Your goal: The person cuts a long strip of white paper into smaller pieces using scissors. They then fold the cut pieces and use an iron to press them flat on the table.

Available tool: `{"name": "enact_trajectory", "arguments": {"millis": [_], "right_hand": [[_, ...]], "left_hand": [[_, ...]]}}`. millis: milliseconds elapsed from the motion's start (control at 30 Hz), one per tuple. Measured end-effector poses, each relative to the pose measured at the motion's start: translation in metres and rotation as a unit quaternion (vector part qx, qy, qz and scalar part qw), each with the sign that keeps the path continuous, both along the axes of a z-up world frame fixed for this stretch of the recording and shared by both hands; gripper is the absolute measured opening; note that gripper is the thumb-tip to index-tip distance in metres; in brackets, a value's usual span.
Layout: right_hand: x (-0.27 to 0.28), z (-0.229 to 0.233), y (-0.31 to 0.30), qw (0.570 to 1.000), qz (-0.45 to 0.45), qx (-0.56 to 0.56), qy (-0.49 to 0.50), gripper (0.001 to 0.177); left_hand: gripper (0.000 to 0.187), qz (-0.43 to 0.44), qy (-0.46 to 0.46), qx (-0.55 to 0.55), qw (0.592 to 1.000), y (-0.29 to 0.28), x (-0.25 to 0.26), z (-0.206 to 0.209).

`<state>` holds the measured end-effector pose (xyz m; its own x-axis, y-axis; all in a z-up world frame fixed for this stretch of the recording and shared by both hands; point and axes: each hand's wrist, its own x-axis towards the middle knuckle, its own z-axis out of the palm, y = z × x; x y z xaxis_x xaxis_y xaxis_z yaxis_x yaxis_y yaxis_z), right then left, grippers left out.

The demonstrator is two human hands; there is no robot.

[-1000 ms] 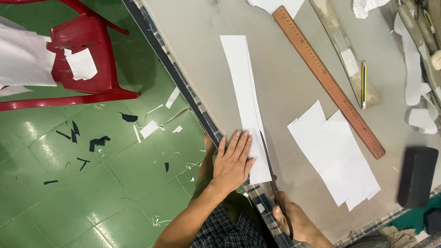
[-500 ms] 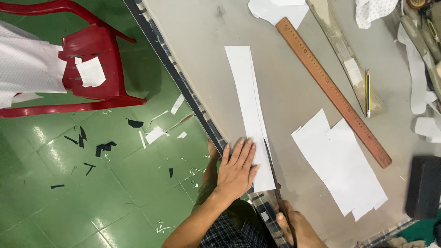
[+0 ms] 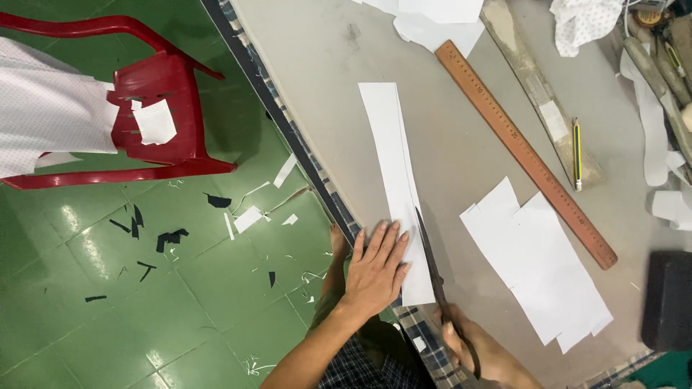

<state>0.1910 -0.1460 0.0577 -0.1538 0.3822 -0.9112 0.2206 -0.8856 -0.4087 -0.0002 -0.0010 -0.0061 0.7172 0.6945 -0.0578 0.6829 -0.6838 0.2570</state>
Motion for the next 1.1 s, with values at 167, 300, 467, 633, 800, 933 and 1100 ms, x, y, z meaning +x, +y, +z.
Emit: {"name": "enact_trajectory", "arguments": {"millis": [167,300,467,633,800,933,1100], "right_hand": [[-0.004,-0.018,0.017,0.994,0.056,0.084,-0.048,0.096],[-0.013,-0.01,0.014,0.996,-0.005,0.081,-0.021,0.102],[-0.026,0.014,-0.014,0.999,-0.03,0.028,-0.018,0.094],[-0.037,0.029,-0.04,0.994,-0.101,-0.048,-0.007,0.073],[-0.041,0.022,-0.049,0.995,-0.037,-0.075,-0.051,0.098],[-0.047,0.026,-0.04,0.996,-0.008,-0.031,-0.087,0.082],[-0.053,-0.008,-0.062,0.995,-0.057,0.009,-0.08,0.082]], "left_hand": [[0.062,-0.001,-0.103,-0.023,0.994,0.003,-0.003,0.001],[0.062,0.017,-0.203,-0.03,0.979,0.006,-0.006,-0.009],[0.061,-0.007,-0.115,0.023,0.993,0.07,0.006,0.024],[0.068,-0.11,-0.004,0.056,0.992,0.093,0.015,0.012],[0.075,-0.138,0.003,0.024,0.99,0.097,0.015,0.012],[0.076,-0.139,0.02,0.019,0.99,0.098,0.016,0.012],[0.079,-0.146,0.014,0.027,0.989,0.099,0.014,0.013]]}}
